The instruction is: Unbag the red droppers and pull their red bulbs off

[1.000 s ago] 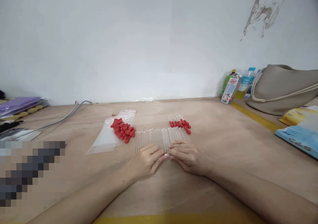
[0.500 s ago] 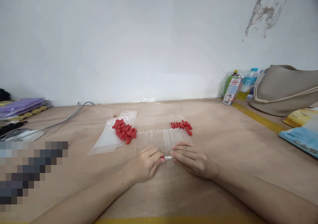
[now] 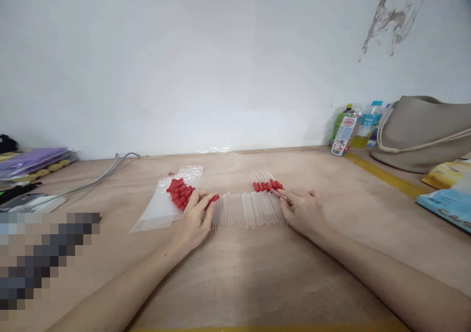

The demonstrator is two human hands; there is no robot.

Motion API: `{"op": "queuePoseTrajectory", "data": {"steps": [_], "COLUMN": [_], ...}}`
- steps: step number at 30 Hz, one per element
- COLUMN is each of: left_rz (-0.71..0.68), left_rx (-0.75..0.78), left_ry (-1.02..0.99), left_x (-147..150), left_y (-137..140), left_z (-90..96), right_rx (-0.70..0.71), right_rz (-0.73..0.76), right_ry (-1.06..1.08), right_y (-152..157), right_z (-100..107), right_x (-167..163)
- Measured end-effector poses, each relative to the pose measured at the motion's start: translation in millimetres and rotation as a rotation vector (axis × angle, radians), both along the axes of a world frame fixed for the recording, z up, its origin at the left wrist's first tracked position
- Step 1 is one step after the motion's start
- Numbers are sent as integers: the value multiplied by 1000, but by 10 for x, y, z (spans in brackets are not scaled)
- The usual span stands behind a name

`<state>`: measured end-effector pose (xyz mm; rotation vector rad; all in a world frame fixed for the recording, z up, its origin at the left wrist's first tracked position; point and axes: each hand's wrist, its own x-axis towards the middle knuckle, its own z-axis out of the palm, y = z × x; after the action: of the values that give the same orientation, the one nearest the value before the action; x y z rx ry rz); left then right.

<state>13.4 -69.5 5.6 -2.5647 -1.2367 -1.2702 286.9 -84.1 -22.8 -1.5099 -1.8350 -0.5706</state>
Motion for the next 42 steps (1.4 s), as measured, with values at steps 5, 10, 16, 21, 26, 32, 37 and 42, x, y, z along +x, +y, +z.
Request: {"op": "queuePoseTrajectory", "data": {"steps": [5,10,16,21,26,32,37,42], "left_rz": [-38,-85,-90,-121,-256,-244,34,119], "left_rx": [19,19,69,92,135,22,-254,-348], "left_ry": [13,5,66,90,241,289,311,347], "left_x": [17,40,57,241,635,984,1232,1412], "left_y": [-12,-4,-24,-48,-18,233,547,726], "left_z": [-57,-152,-183,-111,-2,114,201,176], "right_rx": [-71,-124,-116,-136,-228,-307,-350,-422], "right_rz": [7,72,93,276,574,460,-23,-89], "right_ry": [-30,1,66,364,478,657,756,646], "right_y": [-24,-55,-54,-64,-127,-13,145,129], "right_z": [3,14,19,56,97,43,-8,36], "right_x": [-50,-85,-70,-93,-180,38,412,395]}}
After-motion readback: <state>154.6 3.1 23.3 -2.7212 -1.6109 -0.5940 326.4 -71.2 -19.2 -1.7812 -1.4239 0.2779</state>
